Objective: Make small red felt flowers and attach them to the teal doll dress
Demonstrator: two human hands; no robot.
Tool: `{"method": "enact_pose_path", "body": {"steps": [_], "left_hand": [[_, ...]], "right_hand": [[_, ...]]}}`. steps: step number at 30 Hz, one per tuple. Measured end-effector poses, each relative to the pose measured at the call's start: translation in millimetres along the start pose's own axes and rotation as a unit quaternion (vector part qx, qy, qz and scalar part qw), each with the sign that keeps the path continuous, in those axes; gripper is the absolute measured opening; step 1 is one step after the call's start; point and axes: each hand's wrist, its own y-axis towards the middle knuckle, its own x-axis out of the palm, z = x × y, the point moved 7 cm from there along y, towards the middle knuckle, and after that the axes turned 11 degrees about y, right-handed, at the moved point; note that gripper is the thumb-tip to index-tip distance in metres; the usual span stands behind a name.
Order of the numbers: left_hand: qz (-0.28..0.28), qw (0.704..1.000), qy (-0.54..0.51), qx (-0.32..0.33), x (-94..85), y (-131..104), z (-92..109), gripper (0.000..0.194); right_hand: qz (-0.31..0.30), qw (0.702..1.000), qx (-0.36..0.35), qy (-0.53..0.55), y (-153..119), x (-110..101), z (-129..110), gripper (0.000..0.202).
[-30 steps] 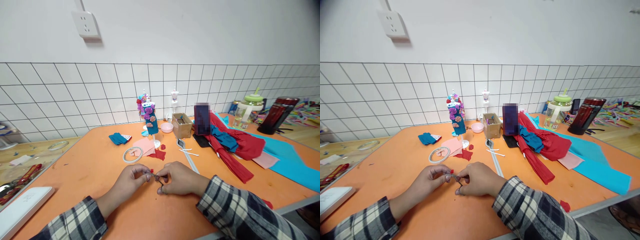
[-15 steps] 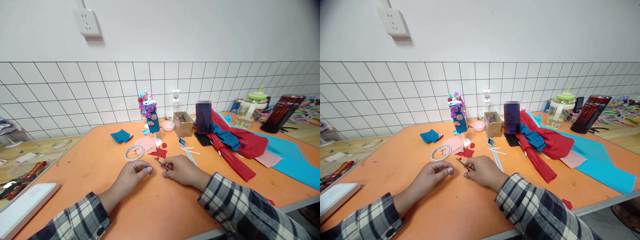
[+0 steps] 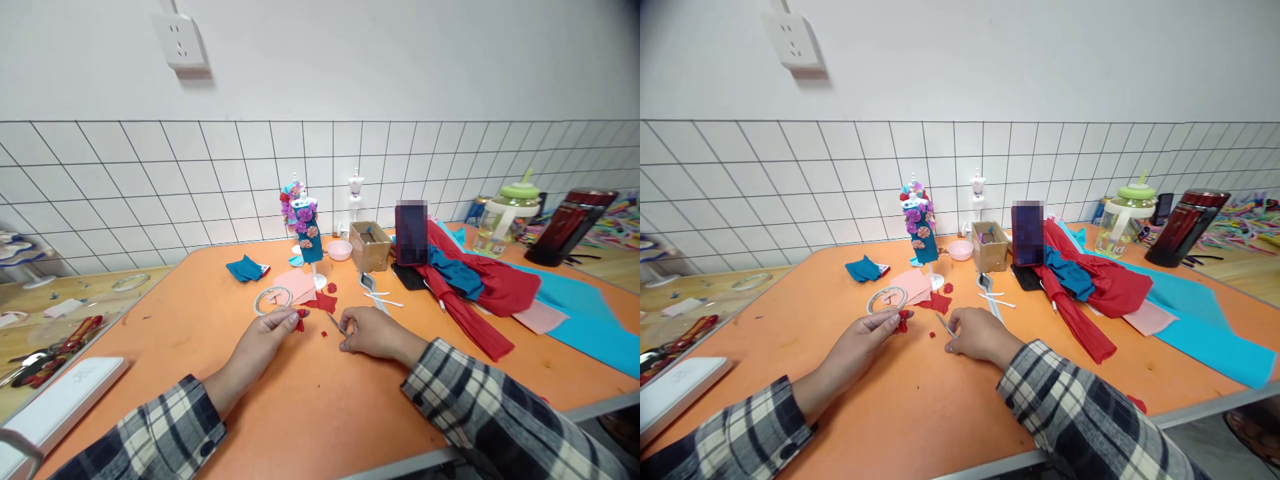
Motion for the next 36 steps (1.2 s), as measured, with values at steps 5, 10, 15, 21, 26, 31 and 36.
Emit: {"method": "enact_pose_path", "body": {"steps": [5, 10, 15, 21, 26, 31, 36], "left_hand": [[-0.013, 1.000, 0.007, -0.018, 4.0, -4.3, 5.8, 0.036], [-0.008, 1.000, 0.013, 0.007, 9.3, -5.9, 12.7, 0.041], [-0.016, 0.999, 0.027, 0.028, 14.1, -2.7, 12.2, 0.048], [-0.035, 0.998, 0.020, 0.055, 17.3, -2.7, 13.4, 0.060], [-0.062, 0.996, 0.014, 0.061, 22.5, -3.0, 10.7, 0.064], [-0.075, 0.995, -0.043, 0.059, 18.9, -2.3, 6.8, 0.060], [-0.014, 0.994, 0.011, 0.105, 1.8, -6.8, 18.3, 0.047]], "right_hand": [[0.034, 0.996, 0.007, 0.085, -3.1, -2.4, -6.6, 0.048], [-0.026, 0.946, -0.110, 0.304, -13.1, 17.9, -47.6, 0.035], [-0.066, 0.887, -0.078, 0.450, -12.1, 36.3, -48.6, 0.041], [-0.120, 0.839, -0.084, 0.525, -11.7, 41.6, -49.9, 0.038], [-0.133, 0.834, -0.063, 0.532, -12.6, 42.4, -50.3, 0.034], [-0.140, 0.842, -0.059, 0.518, -14.0, 36.1, -45.8, 0.032], [-0.021, 0.945, -0.127, 0.302, -12.8, 20.1, -43.4, 0.011]]}}
